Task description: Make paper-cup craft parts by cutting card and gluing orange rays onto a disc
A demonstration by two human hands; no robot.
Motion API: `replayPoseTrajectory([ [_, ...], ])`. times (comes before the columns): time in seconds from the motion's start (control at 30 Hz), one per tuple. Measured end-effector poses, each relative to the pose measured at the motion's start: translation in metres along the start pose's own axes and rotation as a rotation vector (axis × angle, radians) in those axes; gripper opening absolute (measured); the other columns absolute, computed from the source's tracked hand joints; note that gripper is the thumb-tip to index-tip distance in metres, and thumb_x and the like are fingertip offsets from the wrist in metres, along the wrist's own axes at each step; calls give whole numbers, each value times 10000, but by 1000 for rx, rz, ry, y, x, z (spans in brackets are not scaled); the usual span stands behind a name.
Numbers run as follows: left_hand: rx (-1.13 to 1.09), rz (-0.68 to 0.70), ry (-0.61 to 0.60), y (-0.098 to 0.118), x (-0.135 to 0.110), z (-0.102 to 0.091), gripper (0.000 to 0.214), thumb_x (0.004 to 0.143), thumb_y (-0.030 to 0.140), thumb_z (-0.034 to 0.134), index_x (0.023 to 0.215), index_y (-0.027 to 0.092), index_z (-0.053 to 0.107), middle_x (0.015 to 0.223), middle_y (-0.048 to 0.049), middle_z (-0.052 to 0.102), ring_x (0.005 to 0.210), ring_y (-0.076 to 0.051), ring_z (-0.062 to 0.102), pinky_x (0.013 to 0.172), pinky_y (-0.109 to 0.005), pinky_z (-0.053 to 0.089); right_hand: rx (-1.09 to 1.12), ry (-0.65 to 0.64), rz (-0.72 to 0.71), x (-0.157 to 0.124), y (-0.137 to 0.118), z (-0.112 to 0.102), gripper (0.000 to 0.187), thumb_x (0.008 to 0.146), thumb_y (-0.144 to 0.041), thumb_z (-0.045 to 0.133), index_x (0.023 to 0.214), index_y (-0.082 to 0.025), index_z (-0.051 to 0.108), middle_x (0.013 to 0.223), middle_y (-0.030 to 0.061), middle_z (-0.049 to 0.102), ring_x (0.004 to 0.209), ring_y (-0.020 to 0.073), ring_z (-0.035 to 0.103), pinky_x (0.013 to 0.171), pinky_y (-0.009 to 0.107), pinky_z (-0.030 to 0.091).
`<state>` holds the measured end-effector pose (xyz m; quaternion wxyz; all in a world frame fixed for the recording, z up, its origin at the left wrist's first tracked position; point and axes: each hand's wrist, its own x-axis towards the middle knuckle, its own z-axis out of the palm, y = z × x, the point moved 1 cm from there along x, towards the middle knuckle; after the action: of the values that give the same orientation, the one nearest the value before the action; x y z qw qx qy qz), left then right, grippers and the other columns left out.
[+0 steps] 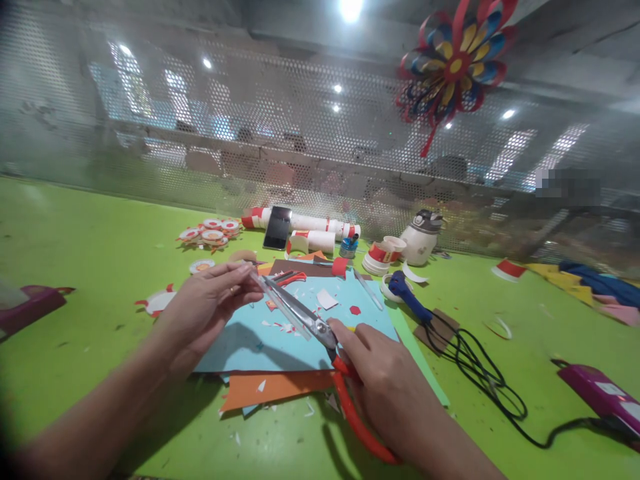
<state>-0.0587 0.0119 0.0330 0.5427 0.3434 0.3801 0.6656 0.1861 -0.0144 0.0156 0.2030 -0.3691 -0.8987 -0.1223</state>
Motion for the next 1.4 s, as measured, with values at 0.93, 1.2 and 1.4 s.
replayPoseTrajectory([
  [0.93,73,54,-119,-7,-2,2,124,765,225,696,800,108,674,729,-33,654,653,-119,626,660,-258,559,-78,15,-15,-11,12,-8,520,796,-17,403,1293,-165,442,801,72,520,612,197,536,529,311,444],
  [1.2,59,54,-117,-6,-2,4,129,768,229,694,807,107,676,743,-33,653,670,-124,632,693,-275,564,-89,35,-35,-11,7,-13,451,838,-29,392,1269,-138,461,792,74,526,610,190,542,531,304,452],
  [1.4,78,43,-104,-4,-4,3,142,768,237,693,795,98,674,712,-36,654,655,-128,638,688,-266,562,-75,38,-10,-13,8,-9,437,855,-49,390,1270,-157,470,764,55,537,590,180,538,528,295,449],
])
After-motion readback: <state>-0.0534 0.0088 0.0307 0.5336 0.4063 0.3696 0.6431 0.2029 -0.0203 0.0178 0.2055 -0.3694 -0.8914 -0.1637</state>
